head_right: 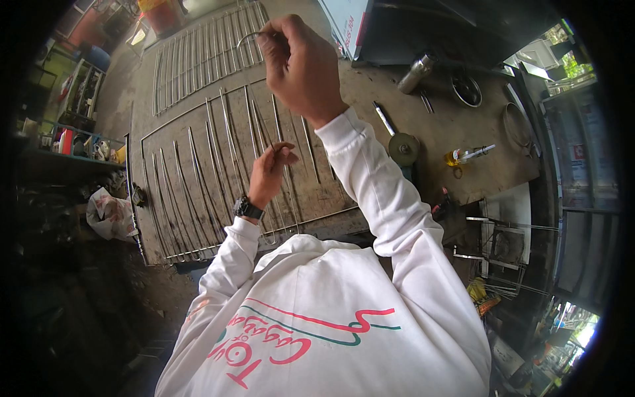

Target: The person handles a face mask briefly, then arranges multiple long metal rods on a large metal grate laid on a workbench. They pick up rods one by one and place them in parallel rows across the grate surface.

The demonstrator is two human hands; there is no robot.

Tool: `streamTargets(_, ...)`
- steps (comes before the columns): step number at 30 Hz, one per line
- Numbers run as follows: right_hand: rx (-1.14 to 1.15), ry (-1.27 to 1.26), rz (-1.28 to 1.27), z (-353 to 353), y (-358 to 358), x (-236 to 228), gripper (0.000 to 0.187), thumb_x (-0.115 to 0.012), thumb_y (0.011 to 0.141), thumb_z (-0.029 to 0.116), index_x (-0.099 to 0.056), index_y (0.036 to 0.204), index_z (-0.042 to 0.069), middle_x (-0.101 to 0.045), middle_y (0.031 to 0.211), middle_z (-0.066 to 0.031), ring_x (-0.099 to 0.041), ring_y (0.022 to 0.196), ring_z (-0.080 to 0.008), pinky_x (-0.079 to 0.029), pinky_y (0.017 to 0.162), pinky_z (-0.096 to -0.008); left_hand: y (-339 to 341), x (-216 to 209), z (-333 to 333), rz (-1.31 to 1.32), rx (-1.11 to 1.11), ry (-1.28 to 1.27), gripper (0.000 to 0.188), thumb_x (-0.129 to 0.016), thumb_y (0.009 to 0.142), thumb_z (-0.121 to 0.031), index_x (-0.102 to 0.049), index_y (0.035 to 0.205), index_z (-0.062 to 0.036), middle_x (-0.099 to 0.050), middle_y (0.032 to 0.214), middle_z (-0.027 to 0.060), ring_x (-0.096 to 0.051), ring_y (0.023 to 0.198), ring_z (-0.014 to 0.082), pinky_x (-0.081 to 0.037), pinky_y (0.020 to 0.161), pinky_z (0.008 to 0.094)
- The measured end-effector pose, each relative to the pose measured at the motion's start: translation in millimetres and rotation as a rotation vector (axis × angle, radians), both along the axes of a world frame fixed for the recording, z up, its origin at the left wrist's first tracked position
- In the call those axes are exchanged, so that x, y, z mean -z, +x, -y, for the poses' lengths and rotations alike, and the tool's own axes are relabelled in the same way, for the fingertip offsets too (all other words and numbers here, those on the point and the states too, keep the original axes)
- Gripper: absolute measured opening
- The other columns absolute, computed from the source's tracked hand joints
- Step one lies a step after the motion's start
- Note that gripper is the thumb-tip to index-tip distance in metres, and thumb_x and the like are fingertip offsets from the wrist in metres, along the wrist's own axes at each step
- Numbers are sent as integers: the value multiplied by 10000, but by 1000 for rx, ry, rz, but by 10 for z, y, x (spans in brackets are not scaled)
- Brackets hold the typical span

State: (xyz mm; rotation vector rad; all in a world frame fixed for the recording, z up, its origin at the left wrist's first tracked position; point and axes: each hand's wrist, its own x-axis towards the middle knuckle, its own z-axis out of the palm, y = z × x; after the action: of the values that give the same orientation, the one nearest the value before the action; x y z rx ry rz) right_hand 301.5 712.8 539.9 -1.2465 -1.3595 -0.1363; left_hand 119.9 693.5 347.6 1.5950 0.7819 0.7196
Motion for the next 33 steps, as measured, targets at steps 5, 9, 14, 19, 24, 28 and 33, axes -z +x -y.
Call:
streamTargets(5, -1, -311, -181, -370, 264, 1145, 214, -687, 998, 250, -638, 1043, 47, -712, 874, -84, -700, 732, -240, -552, 681, -364, 145, 242, -25, 242, -93, -316, 379, -497, 1122, -393, -644, 1096, -45, -465, 729, -43, -384, 650, 62, -328, 577, 253)
streamTargets(9, -311, -755, -724, 247, 14, 2672, 232, -626, 1049, 252, -672, 1056, 25, -689, 796, -30, -673, 777, -118, -536, 693, -304, 509, 509, -491, 339, -179, -574, 357, -476, 1126, -413, -608, 1061, -88, -446, 704, -68, -349, 580, 39, -290, 509, 237)
streamTargets(14, -125, -932, -1015, 559, -407, 3246, 229, -654, 1021, 200, -675, 1147, 11, -712, 816, -54, -666, 703, -141, -535, 668, -297, 613, 976, -1138, 180, -51, -755, 310, -467, 1130, -402, -542, 1016, -124, -431, 696, -80, -314, 539, 37, -273, 481, 233)
streamTargets(19, 363, -669, -479, 399, -260, 3676, 377, -678, 1003, 258, -628, 1303, 35, -728, 889, -87, -682, 748, -205, -543, 692, -335, 763, 909, -1425, 283, 180, -1020, 265, -420, 1148, -366, -520, 1029, -151, -383, 718, -79, -296, 574, 42, -255, 502, 217)
streamTargets(24, -5, -913, -1031, 267, -12, 3490, 354, -643, 1031, 273, -669, 1235, -16, -740, 918, -95, -682, 751, -210, -543, 701, -344, 738, 1343, -1683, 236, -14, -1024, 269, -412, 1150, -365, -502, 1043, -135, -365, 723, -80, -292, 592, 47, -262, 512, 217)
streamTargets(28, 204, -880, -665, 130, -6, 3519, 243, -710, 959, 152, -706, 1136, -15, -754, 965, -140, -722, 833, -264, -559, 754, -375, 829, 1763, -1734, 77, -79, -881, 349, -472, 1124, -421, -561, 1147, -85, -460, 750, -49, -381, 582, 68, -333, 519, 245)
streamTargets(33, 303, -960, -451, 104, -27, 3496, 178, -721, 897, 95, -703, 1048, 3, -740, 1014, -193, -713, 922, -394, -563, 805, -451, 819, 1912, -1751, -387, -76, -129, 471, -648, 1012, -317, -616, 1316, 41, -665, 926, 156, -699, 793, 296, -564, 771, 409)
